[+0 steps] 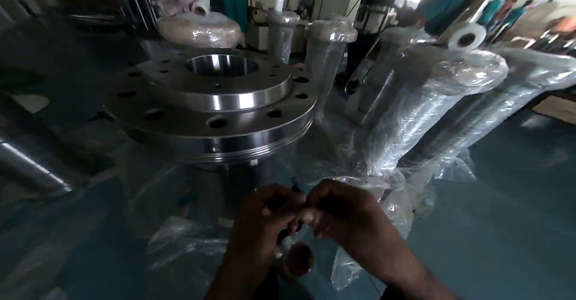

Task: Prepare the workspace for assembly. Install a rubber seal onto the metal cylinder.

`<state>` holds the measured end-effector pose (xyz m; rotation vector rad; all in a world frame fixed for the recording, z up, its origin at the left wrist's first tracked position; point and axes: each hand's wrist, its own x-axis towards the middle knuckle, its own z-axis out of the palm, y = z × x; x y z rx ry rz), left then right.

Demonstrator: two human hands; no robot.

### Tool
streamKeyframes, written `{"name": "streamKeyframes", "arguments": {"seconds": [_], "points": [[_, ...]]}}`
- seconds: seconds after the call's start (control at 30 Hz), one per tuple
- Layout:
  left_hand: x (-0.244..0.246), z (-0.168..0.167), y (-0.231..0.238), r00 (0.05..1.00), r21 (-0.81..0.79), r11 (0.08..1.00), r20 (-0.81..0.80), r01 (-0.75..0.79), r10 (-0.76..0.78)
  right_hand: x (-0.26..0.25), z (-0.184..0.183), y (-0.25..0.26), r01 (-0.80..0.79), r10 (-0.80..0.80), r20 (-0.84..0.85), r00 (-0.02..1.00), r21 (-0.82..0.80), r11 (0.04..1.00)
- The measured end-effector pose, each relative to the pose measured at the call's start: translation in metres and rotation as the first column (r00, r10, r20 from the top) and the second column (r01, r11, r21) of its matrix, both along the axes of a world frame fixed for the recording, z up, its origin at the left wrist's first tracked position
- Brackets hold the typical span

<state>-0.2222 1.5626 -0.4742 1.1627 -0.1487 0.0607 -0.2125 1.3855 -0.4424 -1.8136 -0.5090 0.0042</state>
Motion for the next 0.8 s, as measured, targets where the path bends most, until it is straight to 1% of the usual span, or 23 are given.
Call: {"name": "streamKeyframes", "arguments": {"seconds": [0.03, 0.1, 0.2, 0.3, 0.37, 0.47, 0.6, 0.8], "points": [[-0.001, 0.0, 0.0, 1.0, 0.017, 1.0, -0.008, -0.001, 0.001, -0.001, -0.004, 0.002, -0.01, 0.012, 0.04, 0.999, -0.044, 0.999], [-0.003, 0.0, 0.0, 1.0, 0.047, 0.999, 0.005, -0.007, 0.007, -0.002, -0.008, 0.004, -0.003, 0.009, 0.094, 0.996, -0.064, 0.998], [-0.002, 0.0, 0.004, 0.995, 0.104, 0.993, 0.085, -0.059, 0.05, 0.0, -0.007, 0.003, -0.02, 0.02, 0.11, 0.994, -0.001, 1.0], [-0.001, 0.0, 0.01, 0.981, 0.153, 0.979, 0.158, -0.134, 0.109, 0.001, -0.001, -0.001, -0.082, 0.077, 0.054, 0.996, 0.095, 0.992], [0.0, 0.001, 0.016, 0.972, 0.15, 0.974, 0.191, -0.167, 0.137, 0.001, 0.002, -0.005, -0.105, 0.102, 0.026, 0.994, 0.135, 0.985], [0.0, 0.003, 0.024, 0.965, 0.109, 0.979, 0.217, -0.173, 0.146, 0.002, 0.005, -0.01, -0.111, 0.117, -0.024, 0.993, 0.187, 0.976], [-0.001, 0.005, 0.028, 0.961, 0.045, 0.994, 0.264, -0.096, 0.081, 0.001, 0.007, -0.014, -0.114, 0.136, -0.085, 0.987, 0.228, 0.967], [-0.004, 0.011, 0.024, 0.97, -0.12, 0.992, 0.236, -0.036, 0.064, 0.002, 0.011, -0.02, -0.172, 0.225, -0.141, 0.964, 0.312, 0.934]]}}
